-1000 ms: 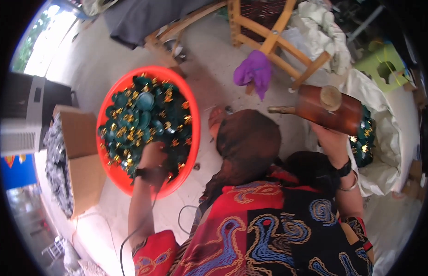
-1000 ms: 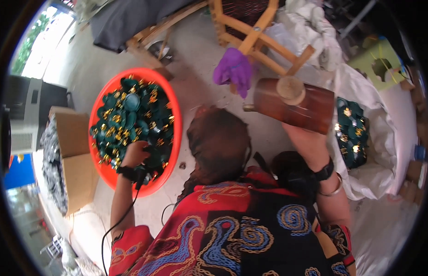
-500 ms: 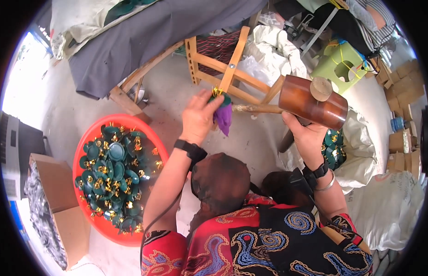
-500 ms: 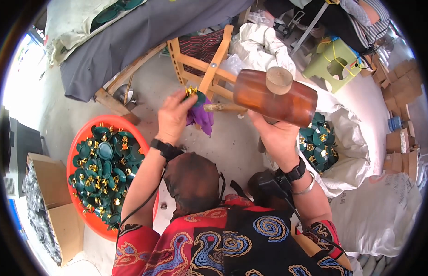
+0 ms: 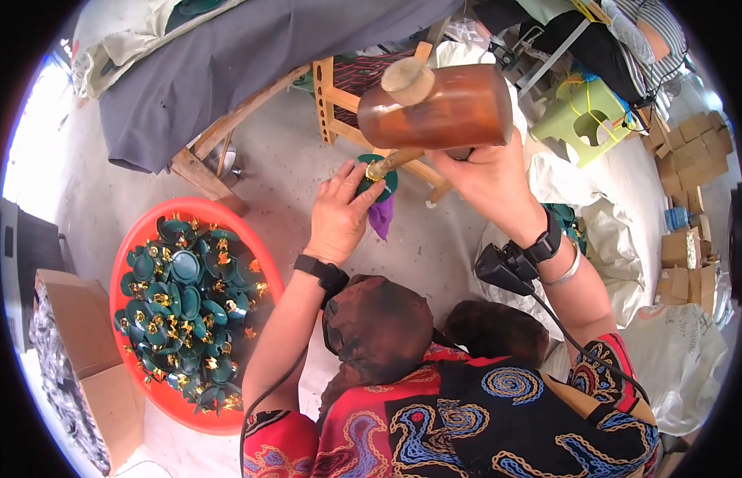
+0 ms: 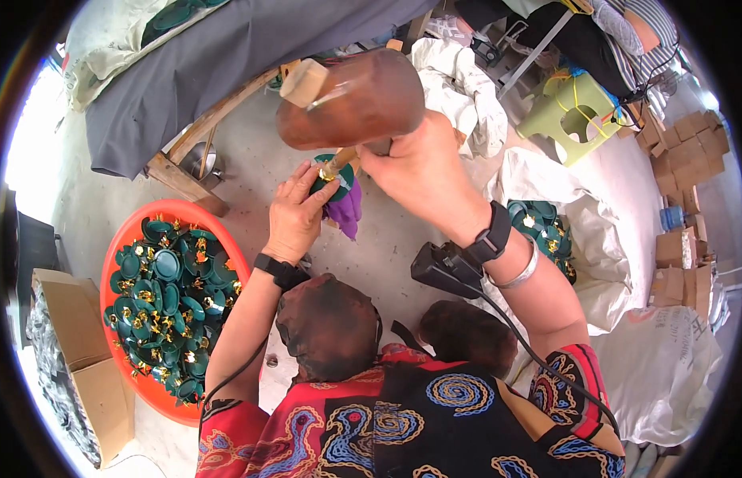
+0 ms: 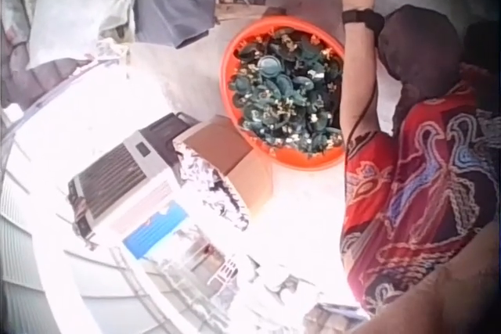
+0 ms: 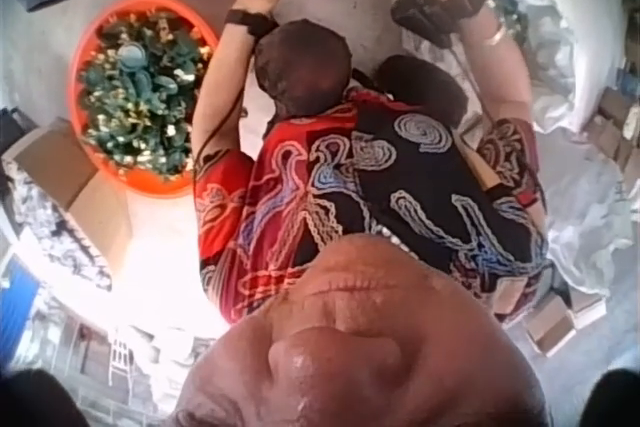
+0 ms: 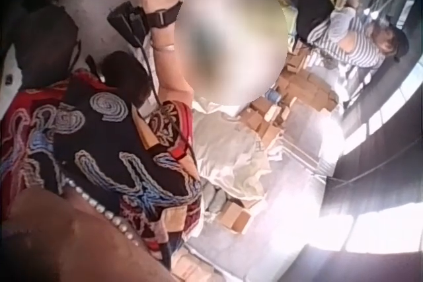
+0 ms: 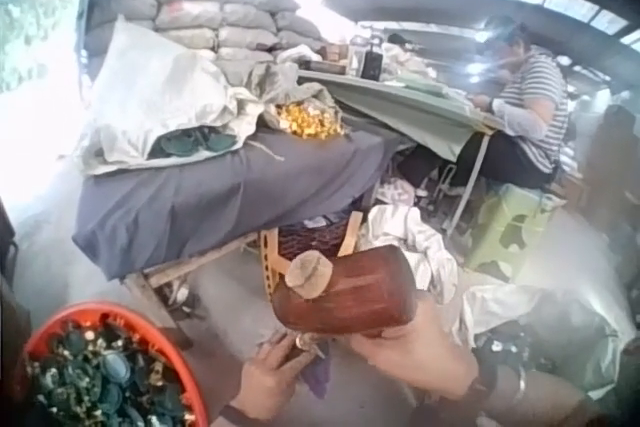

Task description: Manually assemble small green components by tapping them with a wooden mallet.

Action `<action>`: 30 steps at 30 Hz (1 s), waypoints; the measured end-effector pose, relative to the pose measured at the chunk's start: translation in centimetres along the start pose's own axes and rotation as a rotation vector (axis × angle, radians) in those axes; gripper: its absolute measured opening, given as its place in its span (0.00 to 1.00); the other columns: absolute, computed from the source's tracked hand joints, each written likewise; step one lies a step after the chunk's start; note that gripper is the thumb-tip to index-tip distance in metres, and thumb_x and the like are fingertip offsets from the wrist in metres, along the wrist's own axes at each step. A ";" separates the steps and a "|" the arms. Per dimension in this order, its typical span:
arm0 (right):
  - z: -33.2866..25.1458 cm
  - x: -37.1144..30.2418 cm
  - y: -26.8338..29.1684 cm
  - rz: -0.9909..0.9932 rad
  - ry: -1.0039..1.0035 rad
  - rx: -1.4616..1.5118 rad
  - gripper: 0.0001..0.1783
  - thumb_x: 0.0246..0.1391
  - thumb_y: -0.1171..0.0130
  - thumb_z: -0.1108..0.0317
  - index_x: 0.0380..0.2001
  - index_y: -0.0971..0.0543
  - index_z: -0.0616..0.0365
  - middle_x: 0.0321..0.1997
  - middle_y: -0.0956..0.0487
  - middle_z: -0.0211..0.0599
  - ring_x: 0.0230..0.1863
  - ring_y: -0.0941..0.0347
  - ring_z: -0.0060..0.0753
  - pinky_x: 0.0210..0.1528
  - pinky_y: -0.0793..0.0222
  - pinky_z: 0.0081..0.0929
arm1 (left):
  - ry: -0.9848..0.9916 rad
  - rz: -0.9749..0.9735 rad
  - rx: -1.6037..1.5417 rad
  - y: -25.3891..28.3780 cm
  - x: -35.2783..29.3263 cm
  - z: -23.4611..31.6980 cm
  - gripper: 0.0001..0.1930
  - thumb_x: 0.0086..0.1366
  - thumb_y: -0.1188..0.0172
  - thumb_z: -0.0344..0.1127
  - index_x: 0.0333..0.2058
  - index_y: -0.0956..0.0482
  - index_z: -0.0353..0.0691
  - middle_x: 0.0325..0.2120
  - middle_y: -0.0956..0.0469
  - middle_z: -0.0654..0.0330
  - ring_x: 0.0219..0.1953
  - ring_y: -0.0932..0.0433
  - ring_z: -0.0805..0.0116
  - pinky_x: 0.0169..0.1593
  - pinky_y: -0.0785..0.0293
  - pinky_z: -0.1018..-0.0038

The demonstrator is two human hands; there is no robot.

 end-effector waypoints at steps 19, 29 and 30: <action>-9.1 3.7 11.7 0.382 0.170 -0.174 0.13 0.41 0.33 0.62 0.18 0.24 0.60 0.14 0.27 0.27 0.13 0.35 0.18 0.16 0.41 0.18 | 0.300 0.131 -0.386 -0.7 2.0 -0.6 0.10 0.51 0.36 0.35 0.34 0.21 0.43 0.31 0.21 0.60 0.37 0.25 0.63 0.42 0.40 0.69; -3.9 3.1 6.8 0.024 0.148 -0.245 0.12 0.41 0.38 0.66 0.22 0.24 0.66 0.15 0.28 0.51 0.17 0.31 0.45 0.22 0.32 0.32 | 0.274 0.052 -0.389 -0.6 3.8 -0.2 0.09 0.53 0.39 0.34 0.34 0.22 0.41 0.32 0.21 0.57 0.36 0.25 0.58 0.42 0.36 0.64; -4.0 2.8 6.1 0.028 0.039 -0.147 0.13 0.40 0.38 0.65 0.20 0.24 0.67 0.13 0.29 0.51 0.17 0.31 0.47 0.22 0.32 0.32 | 0.288 0.013 -0.364 -0.2 4.6 -0.4 0.09 0.54 0.40 0.34 0.34 0.22 0.41 0.32 0.22 0.57 0.35 0.26 0.57 0.42 0.36 0.63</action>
Point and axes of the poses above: each hand's wrist, its own x-axis towards the middle knuckle, its own y-axis out of the back of the hand, z = x × y, the point moved 5 cm from there along x, towards the middle knuckle
